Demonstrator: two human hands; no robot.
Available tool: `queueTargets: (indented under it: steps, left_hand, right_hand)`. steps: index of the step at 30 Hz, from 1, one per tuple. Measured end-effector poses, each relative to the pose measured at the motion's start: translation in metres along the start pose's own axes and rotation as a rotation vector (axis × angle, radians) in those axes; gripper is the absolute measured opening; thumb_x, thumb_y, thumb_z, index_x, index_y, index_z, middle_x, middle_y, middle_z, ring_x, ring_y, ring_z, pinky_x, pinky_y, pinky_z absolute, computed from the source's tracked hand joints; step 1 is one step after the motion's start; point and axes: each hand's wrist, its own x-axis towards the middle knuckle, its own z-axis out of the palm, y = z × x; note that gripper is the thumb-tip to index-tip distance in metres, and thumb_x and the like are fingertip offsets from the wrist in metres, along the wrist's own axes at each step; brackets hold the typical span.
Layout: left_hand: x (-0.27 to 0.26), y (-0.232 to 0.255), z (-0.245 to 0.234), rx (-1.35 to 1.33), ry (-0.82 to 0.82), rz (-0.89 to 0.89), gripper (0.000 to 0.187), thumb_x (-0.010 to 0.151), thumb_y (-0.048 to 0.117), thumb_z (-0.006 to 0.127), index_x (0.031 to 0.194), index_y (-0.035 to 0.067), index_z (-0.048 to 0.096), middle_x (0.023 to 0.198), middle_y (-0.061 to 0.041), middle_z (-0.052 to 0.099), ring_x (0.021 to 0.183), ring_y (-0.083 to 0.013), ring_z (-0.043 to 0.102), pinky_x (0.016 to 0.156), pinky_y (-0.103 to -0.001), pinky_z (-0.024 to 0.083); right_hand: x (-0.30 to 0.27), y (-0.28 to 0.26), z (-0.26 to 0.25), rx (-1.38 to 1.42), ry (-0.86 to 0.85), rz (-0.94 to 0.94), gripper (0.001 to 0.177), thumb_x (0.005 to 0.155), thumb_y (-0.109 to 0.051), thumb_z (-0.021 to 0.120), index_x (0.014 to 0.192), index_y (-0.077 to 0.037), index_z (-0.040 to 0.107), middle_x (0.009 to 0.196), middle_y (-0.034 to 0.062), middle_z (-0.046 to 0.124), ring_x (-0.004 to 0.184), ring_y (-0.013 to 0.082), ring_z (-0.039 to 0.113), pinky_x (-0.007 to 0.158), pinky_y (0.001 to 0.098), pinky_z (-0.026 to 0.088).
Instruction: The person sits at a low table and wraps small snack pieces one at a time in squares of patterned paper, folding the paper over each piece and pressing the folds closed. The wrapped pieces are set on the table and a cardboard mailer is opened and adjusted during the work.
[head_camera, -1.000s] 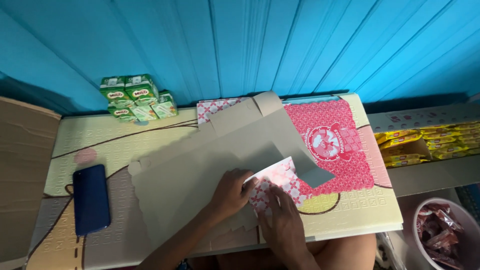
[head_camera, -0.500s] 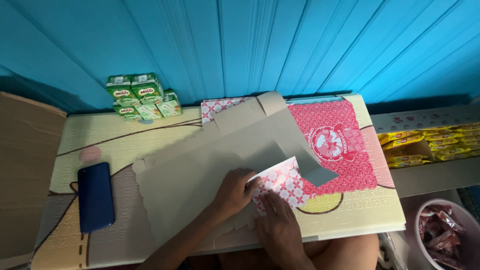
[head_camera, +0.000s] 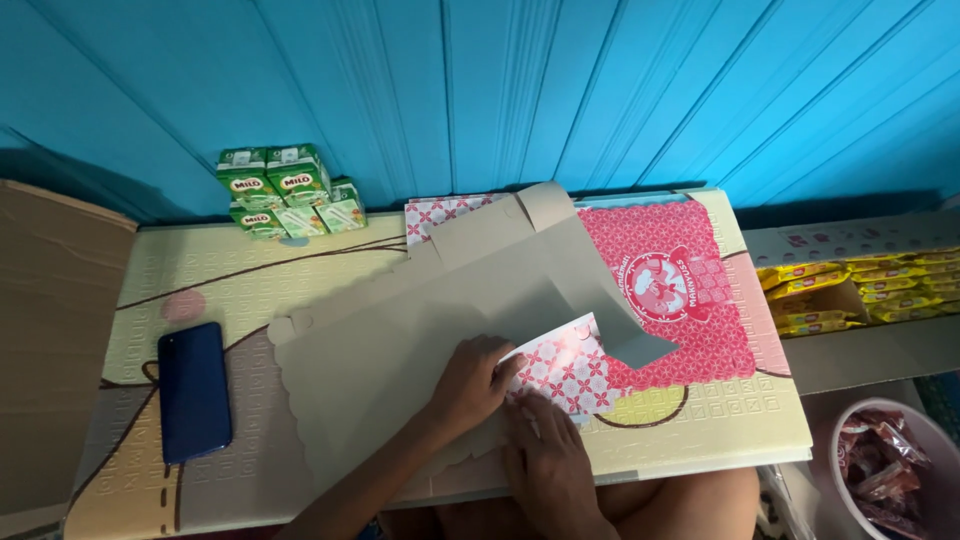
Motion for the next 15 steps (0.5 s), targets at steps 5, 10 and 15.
queueTargets:
  steps: [5,10,15]
  left_hand:
    - [-0.001,0.002,-0.001,0.0,-0.015,-0.028,0.016,0.093,0.017,0.066,0.087,0.003,0.062,0.072,-0.009,0.064,0.065,-0.0307,0.056,0.066,-0.042,0.045]
    - [-0.003,-0.004,0.004,0.057,-0.025,-0.025,0.009,0.088,0.012,0.067,0.087,0.005,0.063,0.075,-0.01,0.065,0.067,-0.0318,0.058,0.067,-0.043,0.047]
    - [-0.003,-0.004,0.005,0.043,-0.01,0.0,0.014,0.092,0.017,0.067,0.087,0.005,0.061,0.072,-0.009,0.061,0.066,-0.0313,0.056,0.068,-0.043,0.044]
  right_hand:
    - [0.004,0.002,-0.004,-0.031,0.014,-0.018,0.041,0.082,-0.016,0.069,0.122,-0.006,0.067,0.131,0.0119,0.063,0.124,0.0327,0.061,0.102,0.0456,0.048]
    - [0.011,0.012,-0.013,-0.157,0.009,-0.085,0.029,0.079,-0.014,0.066,0.106,-0.008,0.076,0.129,0.0082,0.067,0.127,0.0324,0.058,0.102,0.0498,0.047]
    - [0.017,0.016,-0.023,-0.1,0.007,-0.104,0.013,0.085,-0.014,0.067,0.085,-0.004,0.074,0.123,0.0113,0.07,0.123,0.0334,0.06,0.099,0.0488,0.048]
